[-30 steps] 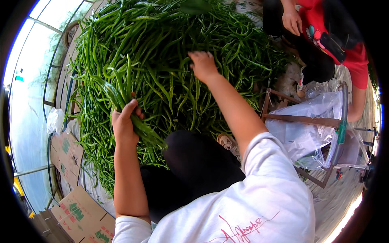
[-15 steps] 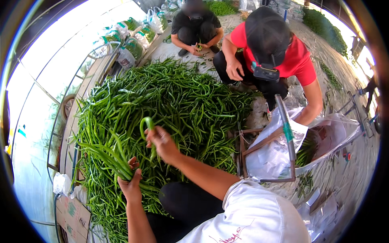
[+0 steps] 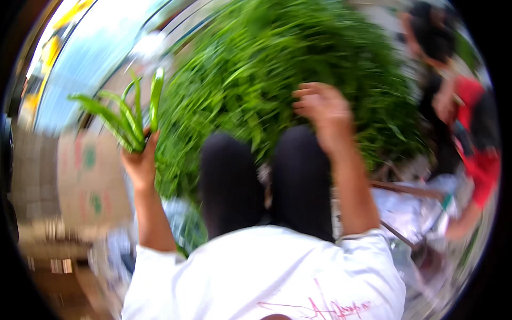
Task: The person sits on the ground and sorts green beans from a large pile into clear plastic bags. They repeatedly pick handfuls of beans, arrange them, and place them into bags held open by another person.
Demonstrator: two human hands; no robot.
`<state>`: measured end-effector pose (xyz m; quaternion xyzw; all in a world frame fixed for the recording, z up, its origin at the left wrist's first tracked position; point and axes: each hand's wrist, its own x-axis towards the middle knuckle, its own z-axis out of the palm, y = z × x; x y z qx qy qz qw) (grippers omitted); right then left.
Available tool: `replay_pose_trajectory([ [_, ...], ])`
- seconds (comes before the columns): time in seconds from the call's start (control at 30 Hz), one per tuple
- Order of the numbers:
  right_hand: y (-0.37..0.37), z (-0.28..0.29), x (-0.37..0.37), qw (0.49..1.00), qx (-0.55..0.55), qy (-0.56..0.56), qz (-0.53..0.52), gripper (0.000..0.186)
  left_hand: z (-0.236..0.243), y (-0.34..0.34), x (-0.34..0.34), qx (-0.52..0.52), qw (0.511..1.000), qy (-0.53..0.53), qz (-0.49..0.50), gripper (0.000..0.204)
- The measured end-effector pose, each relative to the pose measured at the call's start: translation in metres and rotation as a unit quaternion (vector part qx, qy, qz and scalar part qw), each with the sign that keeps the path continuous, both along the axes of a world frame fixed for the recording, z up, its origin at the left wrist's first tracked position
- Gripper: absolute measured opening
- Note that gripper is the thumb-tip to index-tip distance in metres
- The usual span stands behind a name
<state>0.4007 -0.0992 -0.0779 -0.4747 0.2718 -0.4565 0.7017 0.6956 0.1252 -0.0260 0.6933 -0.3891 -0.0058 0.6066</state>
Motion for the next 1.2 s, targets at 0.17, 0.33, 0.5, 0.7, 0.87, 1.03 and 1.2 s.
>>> replay_pose_trajectory([
  [0.17, 0.029, -0.071, -0.066, 0.994, 0.065, 0.090, -0.001, 0.032, -0.036, 0.254, 0.039, 0.105, 0.967, 0.084, 0.218, 0.019],
  [0.33, -0.029, -0.106, -0.081, 0.988, 0.037, 0.150, 0.033, 0.031, -0.088, 0.399, -0.013, 0.083, 0.904, 0.224, 0.354, 0.020],
  [0.5, -0.019, -0.102, -0.054, 0.985, 0.006, 0.174, 0.017, 0.032, -0.156, 0.456, -0.024, 0.164, 0.852, 0.238, 0.436, 0.036],
  [0.7, -0.021, -0.085, -0.077, 0.989, 0.075, 0.061, -0.110, 0.025, -0.145, 0.370, 0.011, 0.201, 0.800, 0.134, 0.550, 0.020],
  [0.87, -0.078, -0.180, -0.124, 0.952, 0.140, 0.110, -0.249, 0.018, -0.032, 0.160, 0.015, -0.152, 0.927, 0.302, 0.163, 0.026],
  [1.03, -0.086, -0.229, -0.113, 0.945, 0.172, 0.192, -0.199, 0.022, -0.009, -0.038, -0.013, -0.118, 0.896, 0.390, -0.175, 0.033],
  [1.2, -0.140, -0.243, -0.056, 0.889, 0.154, 0.362, -0.232, 0.073, -0.037, -0.211, -0.089, -0.015, 0.831, 0.487, -0.269, 0.024],
])
